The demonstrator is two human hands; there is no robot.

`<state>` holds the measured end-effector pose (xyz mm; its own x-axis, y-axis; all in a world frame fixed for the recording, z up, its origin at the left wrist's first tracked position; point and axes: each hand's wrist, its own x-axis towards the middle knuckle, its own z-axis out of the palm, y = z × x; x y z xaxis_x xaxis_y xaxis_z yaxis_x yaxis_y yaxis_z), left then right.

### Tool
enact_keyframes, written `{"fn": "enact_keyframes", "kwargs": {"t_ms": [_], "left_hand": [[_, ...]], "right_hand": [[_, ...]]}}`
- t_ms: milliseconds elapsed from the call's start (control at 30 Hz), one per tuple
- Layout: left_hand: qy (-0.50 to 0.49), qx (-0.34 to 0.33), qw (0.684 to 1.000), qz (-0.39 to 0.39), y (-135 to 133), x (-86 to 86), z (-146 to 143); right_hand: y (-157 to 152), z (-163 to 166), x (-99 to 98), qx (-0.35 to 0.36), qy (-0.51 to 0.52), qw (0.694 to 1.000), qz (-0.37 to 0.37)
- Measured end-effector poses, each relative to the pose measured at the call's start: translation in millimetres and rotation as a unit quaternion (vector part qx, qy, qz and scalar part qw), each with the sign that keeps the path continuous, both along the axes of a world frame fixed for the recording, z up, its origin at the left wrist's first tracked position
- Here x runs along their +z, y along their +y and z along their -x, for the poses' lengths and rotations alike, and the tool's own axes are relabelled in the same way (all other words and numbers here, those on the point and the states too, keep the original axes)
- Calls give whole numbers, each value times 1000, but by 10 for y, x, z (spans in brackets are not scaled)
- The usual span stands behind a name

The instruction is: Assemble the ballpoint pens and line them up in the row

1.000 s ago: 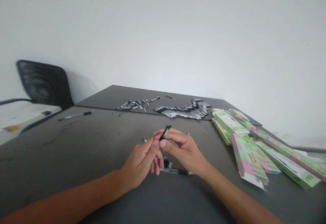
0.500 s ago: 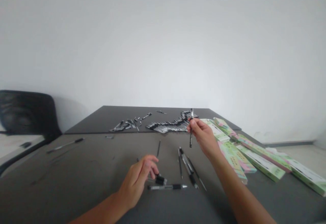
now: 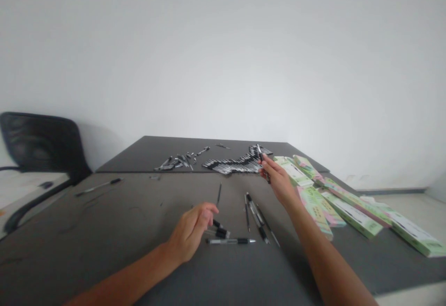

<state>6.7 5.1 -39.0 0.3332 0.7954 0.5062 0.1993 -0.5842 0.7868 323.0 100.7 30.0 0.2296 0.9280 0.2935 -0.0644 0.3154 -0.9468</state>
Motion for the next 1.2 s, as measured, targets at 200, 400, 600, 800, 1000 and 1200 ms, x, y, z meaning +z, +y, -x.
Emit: {"fn": "enact_keyframes", "kwargs": {"t_ms": [200, 400, 600, 800, 1000, 1200], "left_hand": [[1, 31, 999, -24, 42, 69, 47], [2, 51, 998, -39, 104, 91, 104], [-13, 76, 997, -29, 154, 127, 124], [-36, 116, 993, -5, 196, 76, 167], [-76, 157, 984, 44, 222, -12, 139], [-174, 236, 945, 145, 440, -314, 240]], "right_hand": [[-50, 132, -21, 34, -16, 999, -8], [10, 106, -118, -30, -48, 998, -22], [84, -205, -63, -154, -115, 980, -58], [519, -616, 505, -200, -238, 947, -79], [1596, -1056, 866, -145, -444, 884, 16], [2440, -1397, 522, -134, -576, 797, 123]]}}
